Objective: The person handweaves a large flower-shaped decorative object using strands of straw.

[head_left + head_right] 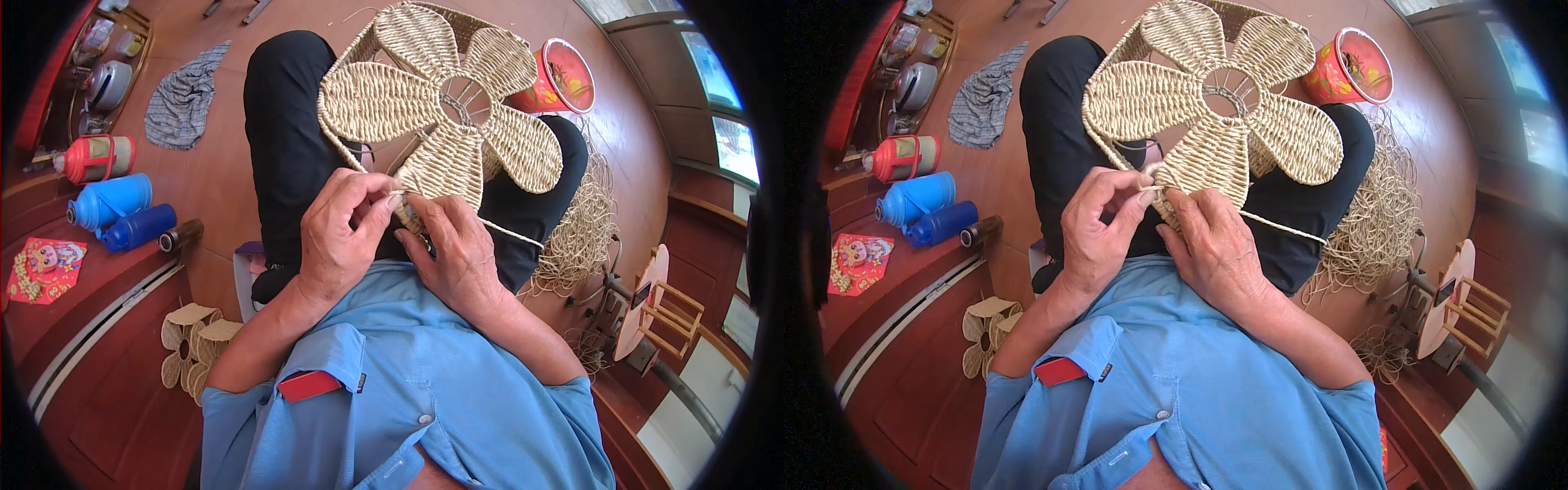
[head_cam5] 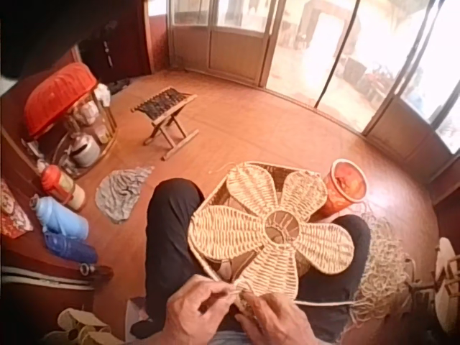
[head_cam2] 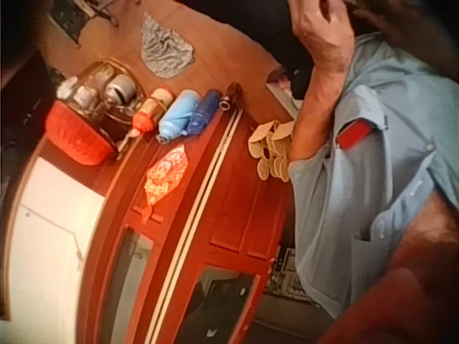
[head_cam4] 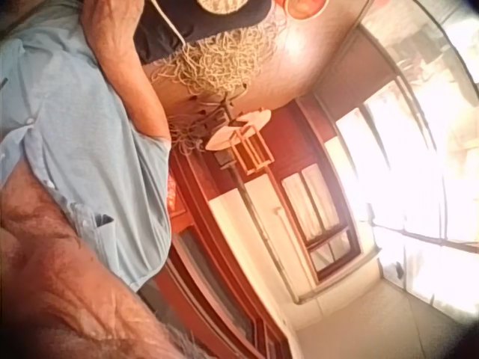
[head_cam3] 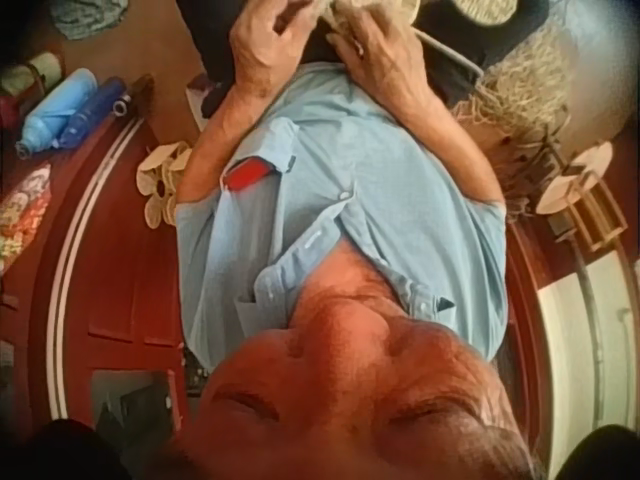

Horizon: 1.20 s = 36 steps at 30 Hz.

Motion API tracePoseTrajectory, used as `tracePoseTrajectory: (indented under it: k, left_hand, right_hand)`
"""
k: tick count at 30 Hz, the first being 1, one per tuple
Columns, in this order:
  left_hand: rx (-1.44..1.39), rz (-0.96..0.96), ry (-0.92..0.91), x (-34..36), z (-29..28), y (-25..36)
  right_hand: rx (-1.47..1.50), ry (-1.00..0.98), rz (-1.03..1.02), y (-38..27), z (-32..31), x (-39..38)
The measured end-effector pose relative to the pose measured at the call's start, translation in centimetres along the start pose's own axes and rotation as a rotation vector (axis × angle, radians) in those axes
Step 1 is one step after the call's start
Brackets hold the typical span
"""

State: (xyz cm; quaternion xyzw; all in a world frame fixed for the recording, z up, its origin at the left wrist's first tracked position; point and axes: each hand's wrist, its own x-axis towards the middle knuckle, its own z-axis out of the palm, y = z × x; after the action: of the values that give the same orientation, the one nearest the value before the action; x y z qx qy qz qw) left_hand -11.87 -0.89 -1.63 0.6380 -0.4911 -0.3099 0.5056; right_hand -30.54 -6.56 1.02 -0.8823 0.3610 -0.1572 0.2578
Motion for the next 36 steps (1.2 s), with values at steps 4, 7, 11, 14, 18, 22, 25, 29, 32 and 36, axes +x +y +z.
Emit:
tracePoseTrajectory:
  k: [4, 7, 11, 14, 18, 22, 25, 29, 32, 36]
  left_hand:
    - [-0.02, -0.004, -0.04, 1.7, -0.4, 0.2]
    - [-0.033, -0.135, -0.209, 2.9, -1.7, 0.7]
    - [-0.002, -0.175, -0.313, 4.4, -2.3, 0.9]
    - [-0.051, -0.186, -0.289, 4.9, -2.4, 1.2]
    - [-0.183, -0.319, -0.279, 5.0, -2.3, 1.5]
    - [-0.069, -0.283, -0.346, 5.3, -2.4, 1.6]
    - [0.261, 0.034, -0.34, 5.2, -2.1, 1.4]
    - [0.246, 0.029, -0.281, 4.3, -1.2, 1.3]
    - [0.055, -0.249, -0.289, 4.2, -1.4, 1.9]
    - [0.011, -0.408, -0.277, 4.4, -1.5, 2.8]
  right_hand:
    - [0.032, 0.009, 0.007, 0.0, 0.0, -0.1]
    - [0.043, -0.003, 0.024, 0.1, -0.1, 0.0]
    - [0.058, 0.011, 0.034, 0.2, -0.1, -0.1]
    - [0.075, 0.023, 0.081, 0.0, -0.2, 0.0]
    - [0.081, -0.012, 0.099, 0.0, -0.4, 0.1]
    - [0.12, -0.065, 0.101, 0.0, -0.6, 0.4]
    - [0.13, -0.072, 0.104, -0.1, -0.8, 0.5]
    - [0.127, -0.104, 0.124, -0.1, -0.7, 0.6]
    - [0.123, -0.097, 0.118, -0.3, -0.8, 0.9]
    - [0.114, -0.114, 0.147, -0.6, -1.0, 1.2]
